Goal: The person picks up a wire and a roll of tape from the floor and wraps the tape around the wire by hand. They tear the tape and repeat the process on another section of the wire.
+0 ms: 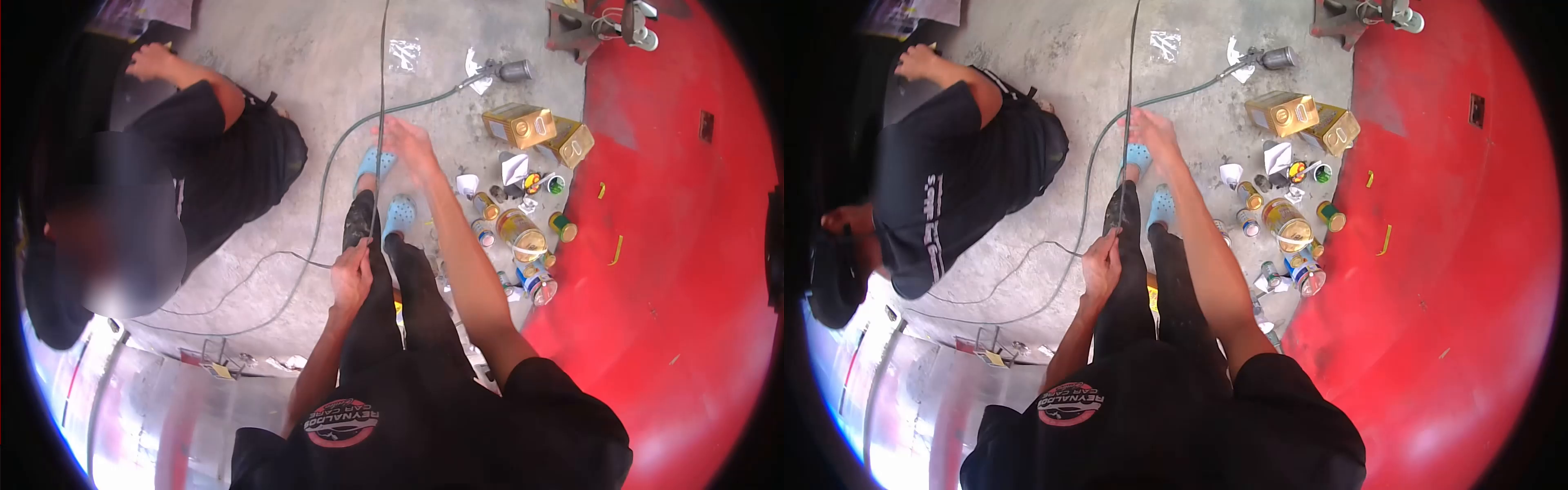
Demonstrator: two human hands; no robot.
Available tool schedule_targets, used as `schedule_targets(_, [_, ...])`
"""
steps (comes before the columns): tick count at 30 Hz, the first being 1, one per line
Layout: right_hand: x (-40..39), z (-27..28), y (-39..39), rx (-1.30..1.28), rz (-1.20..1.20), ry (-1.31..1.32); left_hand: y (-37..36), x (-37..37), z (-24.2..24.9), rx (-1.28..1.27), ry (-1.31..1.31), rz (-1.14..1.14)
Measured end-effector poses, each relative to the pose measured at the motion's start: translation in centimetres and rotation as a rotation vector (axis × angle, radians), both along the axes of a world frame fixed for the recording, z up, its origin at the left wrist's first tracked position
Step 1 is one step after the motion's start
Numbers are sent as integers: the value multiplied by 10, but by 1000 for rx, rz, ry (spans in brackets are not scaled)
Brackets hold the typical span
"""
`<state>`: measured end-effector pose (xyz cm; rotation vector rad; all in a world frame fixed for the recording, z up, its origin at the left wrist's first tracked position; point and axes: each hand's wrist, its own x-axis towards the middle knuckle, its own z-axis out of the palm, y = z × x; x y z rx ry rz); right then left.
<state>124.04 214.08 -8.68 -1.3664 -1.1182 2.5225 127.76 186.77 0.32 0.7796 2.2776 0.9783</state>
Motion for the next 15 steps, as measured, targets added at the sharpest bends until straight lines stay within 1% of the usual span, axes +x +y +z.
schedule_targets(3, [-6,57,3,74,101,25,-21,21,46,-98,90,-1])
schedule_targets(7, [-3,106,-1,120,138,66,-57,50,69,-86,161,30])
schedule_targets(10, [-1,123,-11,186,124,117,-92,67,78,-97,168,45])
schedule_targets(15, [1,131,-38,205,204,60,-137,84,84,-116,136,87])
